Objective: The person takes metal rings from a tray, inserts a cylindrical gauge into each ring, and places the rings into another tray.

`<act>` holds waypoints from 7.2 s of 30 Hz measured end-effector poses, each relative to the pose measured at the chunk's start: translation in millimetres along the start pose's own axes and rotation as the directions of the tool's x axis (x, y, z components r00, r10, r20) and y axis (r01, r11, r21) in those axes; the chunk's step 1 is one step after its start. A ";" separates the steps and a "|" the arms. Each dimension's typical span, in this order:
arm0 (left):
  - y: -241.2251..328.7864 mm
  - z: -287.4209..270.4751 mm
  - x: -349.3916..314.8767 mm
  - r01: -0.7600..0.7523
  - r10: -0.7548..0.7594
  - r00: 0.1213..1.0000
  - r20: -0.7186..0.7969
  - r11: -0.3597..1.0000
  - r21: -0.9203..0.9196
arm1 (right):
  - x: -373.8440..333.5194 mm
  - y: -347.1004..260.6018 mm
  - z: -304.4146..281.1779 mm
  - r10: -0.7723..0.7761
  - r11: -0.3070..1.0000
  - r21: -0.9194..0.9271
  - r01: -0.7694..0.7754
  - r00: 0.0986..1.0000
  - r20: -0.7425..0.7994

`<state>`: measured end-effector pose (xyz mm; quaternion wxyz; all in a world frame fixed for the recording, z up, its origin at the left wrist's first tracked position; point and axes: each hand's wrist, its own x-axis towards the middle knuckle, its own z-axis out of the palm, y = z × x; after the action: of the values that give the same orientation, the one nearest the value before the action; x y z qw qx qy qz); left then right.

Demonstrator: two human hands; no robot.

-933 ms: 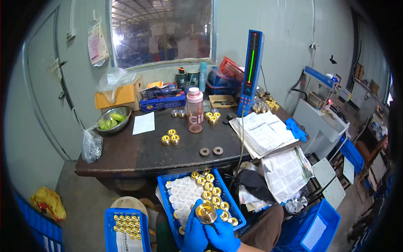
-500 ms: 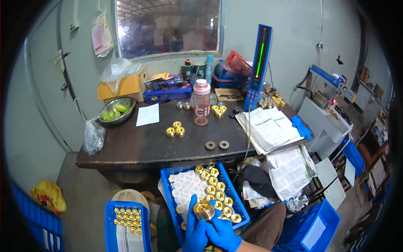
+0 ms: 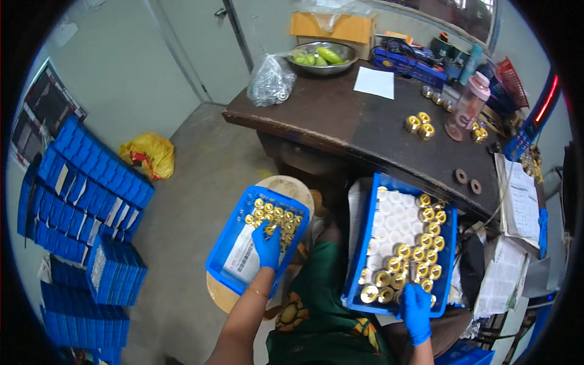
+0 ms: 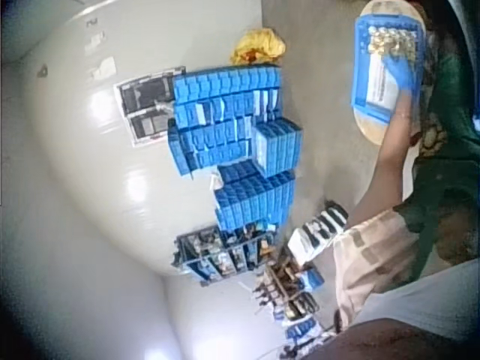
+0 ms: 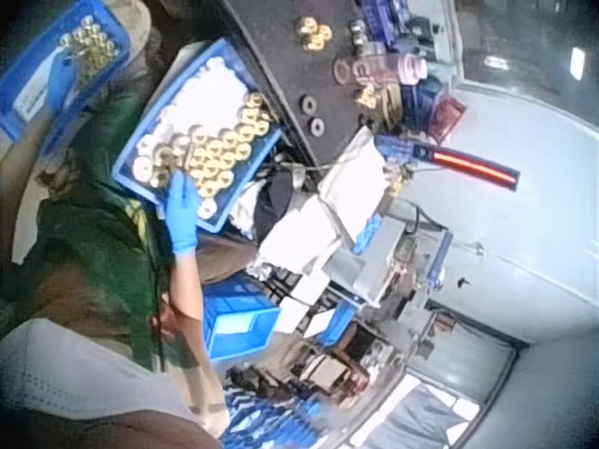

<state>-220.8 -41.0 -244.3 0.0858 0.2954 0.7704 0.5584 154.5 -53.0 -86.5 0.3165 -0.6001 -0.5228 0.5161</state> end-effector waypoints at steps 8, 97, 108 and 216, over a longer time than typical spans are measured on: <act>-133.6 -20.0 18.8 0.357 -0.314 0.931 -0.188 0.892 0.277 | -2.1 -1.8 -3.9 0.054 0.995 0.085 -0.058 0.997 0.050; 255.8 33.2 -140.4 0.598 0.221 0.618 0.754 0.491 -0.634 | -11.2 -44.8 19.7 -0.419 0.857 -0.268 0.439 0.898 0.131; -96.7 -28.3 40.2 -0.007 0.003 0.961 -0.277 1.000 -0.013 | -9.4 -13.8 0.1 -0.069 0.997 -0.021 0.070 0.997 0.040; -12.2 -69.1 -2.5 -0.200 -0.278 0.771 0.573 0.748 0.632 | -5.7 -26.2 2.0 -0.095 0.995 0.026 0.094 0.994 0.051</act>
<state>-255.1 -100.8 -231.0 0.2429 0.4594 0.8470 0.1124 145.2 -52.2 -61.3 0.3339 -0.5571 -0.5527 0.5222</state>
